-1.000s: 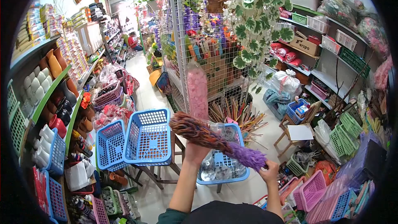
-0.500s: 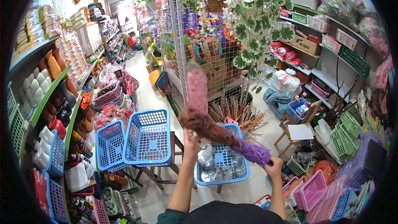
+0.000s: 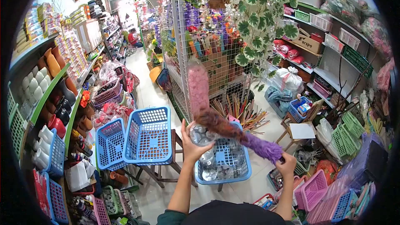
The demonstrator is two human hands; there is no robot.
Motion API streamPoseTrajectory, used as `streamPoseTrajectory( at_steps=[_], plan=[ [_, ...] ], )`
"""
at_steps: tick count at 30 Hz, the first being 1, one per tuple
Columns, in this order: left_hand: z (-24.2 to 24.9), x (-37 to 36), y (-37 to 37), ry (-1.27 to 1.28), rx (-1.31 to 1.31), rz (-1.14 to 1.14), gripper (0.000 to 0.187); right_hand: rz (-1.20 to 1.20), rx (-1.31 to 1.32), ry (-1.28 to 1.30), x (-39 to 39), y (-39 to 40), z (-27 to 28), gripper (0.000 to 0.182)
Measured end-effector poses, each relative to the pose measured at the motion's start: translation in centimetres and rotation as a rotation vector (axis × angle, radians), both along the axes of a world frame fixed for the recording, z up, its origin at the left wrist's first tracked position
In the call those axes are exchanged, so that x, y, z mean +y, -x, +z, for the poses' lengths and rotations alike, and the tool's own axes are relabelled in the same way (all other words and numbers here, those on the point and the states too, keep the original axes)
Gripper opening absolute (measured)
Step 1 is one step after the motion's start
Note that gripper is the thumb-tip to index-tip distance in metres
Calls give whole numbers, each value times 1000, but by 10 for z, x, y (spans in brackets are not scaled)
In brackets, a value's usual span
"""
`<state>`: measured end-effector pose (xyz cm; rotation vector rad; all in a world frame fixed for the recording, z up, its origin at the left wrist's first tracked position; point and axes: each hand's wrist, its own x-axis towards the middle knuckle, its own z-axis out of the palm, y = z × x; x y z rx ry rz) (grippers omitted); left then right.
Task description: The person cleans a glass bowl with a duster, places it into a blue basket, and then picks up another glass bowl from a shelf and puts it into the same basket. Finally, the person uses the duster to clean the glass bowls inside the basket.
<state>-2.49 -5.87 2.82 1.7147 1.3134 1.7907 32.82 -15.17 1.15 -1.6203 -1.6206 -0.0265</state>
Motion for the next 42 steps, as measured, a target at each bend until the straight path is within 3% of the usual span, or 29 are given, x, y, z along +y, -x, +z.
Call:
streamPoseTrajectory(
  at_steps=[3,5,6,7,11,13,15,17,18,19,21,22,23,25,27,28,31,42],
  plan=[
    [-5,-6,-13,113,161,112,126,121,-73,-116,6,-2,-8,26],
    [0,3,-7,-57,-148,-41,128,126,-82,-49,1,-9,1,26],
    [2,2,-4,99,-357,-172,130,121,-79,-24,-3,-14,10,27],
    [7,3,-1,101,-357,-173,130,114,-76,-1,-4,-17,15,27],
    [3,7,-1,-28,-88,-88,127,53,-169,-154,3,-12,8,23],
    [5,10,1,-149,362,64,123,95,-170,-136,-2,-6,15,23],
    [1,12,10,170,-152,-122,124,175,-184,-138,-6,-12,17,24],
    [-2,12,9,-32,-141,-80,124,125,-155,-120,-6,-14,14,24],
    [-4,10,6,5,-111,-68,125,53,-170,-108,-4,-12,13,23],
    [2,4,1,33,27,-27,125,-17,-185,-97,-3,-9,12,22],
    [-33,13,-3,100,96,18,120,6,-207,-111,-4,0,10,22],
    [-2,9,-4,-59,374,-103,116,80,-154,-97,-6,4,11,23],
    [-70,36,15,-284,753,22,120,155,-100,-82,-8,5,11,24],
    [-25,15,1,129,-224,-204,125,160,-141,-108,-9,-9,-6,24],
    [-31,9,4,67,-94,-60,128,-10,-112,-85,-10,-14,-19,25],
    [-33,6,3,103,-123,-84,128,-116,-69,134,-11,-15,-32,26],
    [-52,1,-2,110,-104,-111,127,-139,117,311,10,4,-87,28],
    [-89,-15,1,242,-34,-233,128,176,390,661,74,190,-240,50]
  ],
)
